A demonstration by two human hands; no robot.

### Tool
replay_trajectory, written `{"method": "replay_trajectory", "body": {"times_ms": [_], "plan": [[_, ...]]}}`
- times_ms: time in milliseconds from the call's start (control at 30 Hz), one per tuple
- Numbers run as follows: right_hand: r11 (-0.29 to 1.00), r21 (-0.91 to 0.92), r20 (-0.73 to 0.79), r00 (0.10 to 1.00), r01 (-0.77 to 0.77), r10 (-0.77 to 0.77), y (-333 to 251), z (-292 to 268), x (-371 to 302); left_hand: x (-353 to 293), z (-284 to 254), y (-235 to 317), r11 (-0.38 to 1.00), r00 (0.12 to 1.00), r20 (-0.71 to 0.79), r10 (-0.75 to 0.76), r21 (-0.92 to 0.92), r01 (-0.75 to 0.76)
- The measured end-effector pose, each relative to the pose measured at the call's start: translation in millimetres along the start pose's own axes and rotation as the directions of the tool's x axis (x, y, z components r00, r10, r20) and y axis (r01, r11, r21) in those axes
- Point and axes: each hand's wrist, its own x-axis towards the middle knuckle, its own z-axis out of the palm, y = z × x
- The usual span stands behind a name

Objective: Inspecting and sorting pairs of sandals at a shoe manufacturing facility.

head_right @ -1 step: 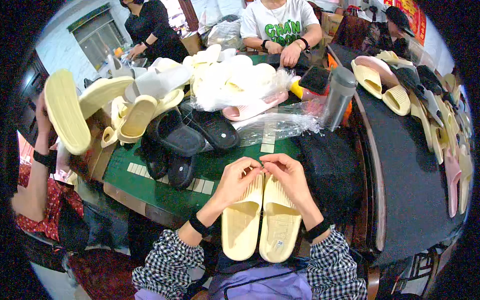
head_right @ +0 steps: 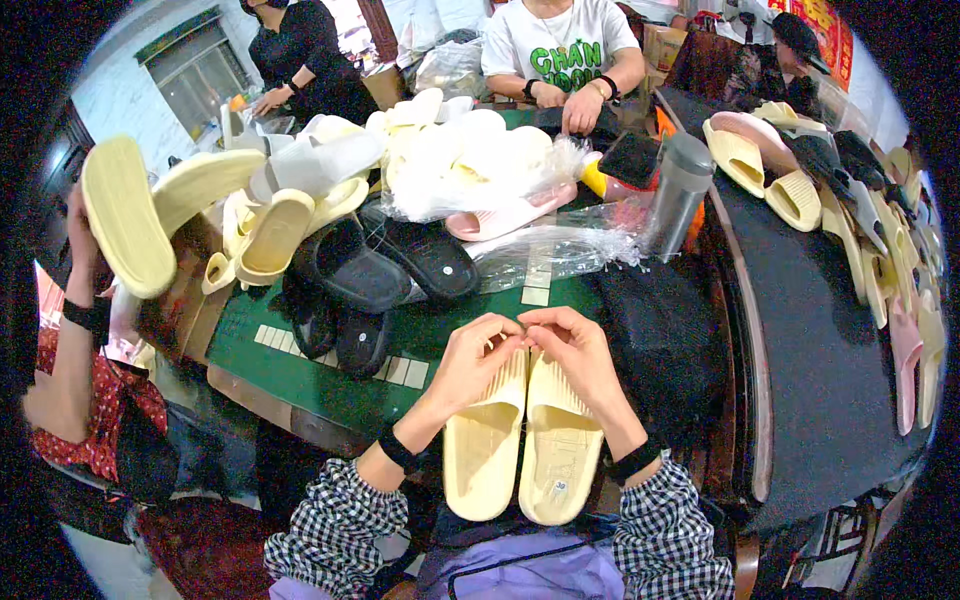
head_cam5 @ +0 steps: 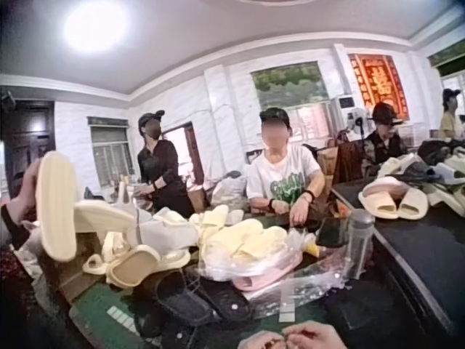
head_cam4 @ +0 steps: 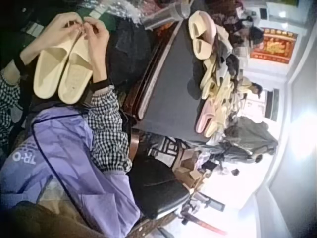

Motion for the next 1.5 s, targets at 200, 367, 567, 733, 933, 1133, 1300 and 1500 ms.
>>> {"method": "replay_trajectory", "body": {"times_ms": [200, 367, 567, 733, 933, 1133, 1300, 1500], "plan": [[0.997, 0.031, -0.032, 0.997, 0.069, -0.068, 5.4, -3.1, 1.9, -1.5, 0.4, 2.7, 0.995, 0.998, -0.051, 0.035, 0.098, -0.029], [0.984, 0.163, -0.104, 0.993, 0.072, -0.055, 7.1, -2.5, 3.7, -1.3, 1.3, -2.4, 0.994, 0.999, -0.049, 0.024, 0.106, -0.019], [0.990, -0.067, 0.040, 0.992, 0.121, -0.119, 9.2, 2.2, 2.7, -1.3, 0.8, -1.2, 0.990, 0.997, -0.044, 0.061, 0.130, -0.055], [0.989, 0.131, -0.074, 0.996, 0.062, -0.052, 7.3, -0.4, 3.4, -2.2, 1.1, -4.4, 0.984, 0.994, -0.072, 0.088, 0.162, -0.076], [0.985, 0.160, -0.129, 0.991, 0.067, -0.046, 6.1, -0.4, 2.1, -2.4, 1.8, -2.4, 0.978, 0.997, -0.078, 0.004, 0.209, 0.012], [0.989, -0.064, -0.008, 0.991, 0.130, -0.131, 11.8, 1.3, 1.6, -2.4, 1.1, -1.2, 0.985, 0.993, -0.075, 0.093, 0.153, -0.081], [0.998, -0.021, -0.042, 0.997, 0.064, -0.065, 5.8, 2.2, 1.7, -2.9, 1.1, -5.4, 0.984, 0.996, -0.072, 0.059, 0.171, -0.046], [0.997, -0.072, -0.032, 0.999, 0.040, -0.042, 3.8, -0.1, -1.0, -3.0, 0.8, -0.8, 0.985, 0.997, -0.066, 0.045, 0.171, -0.033]]}}
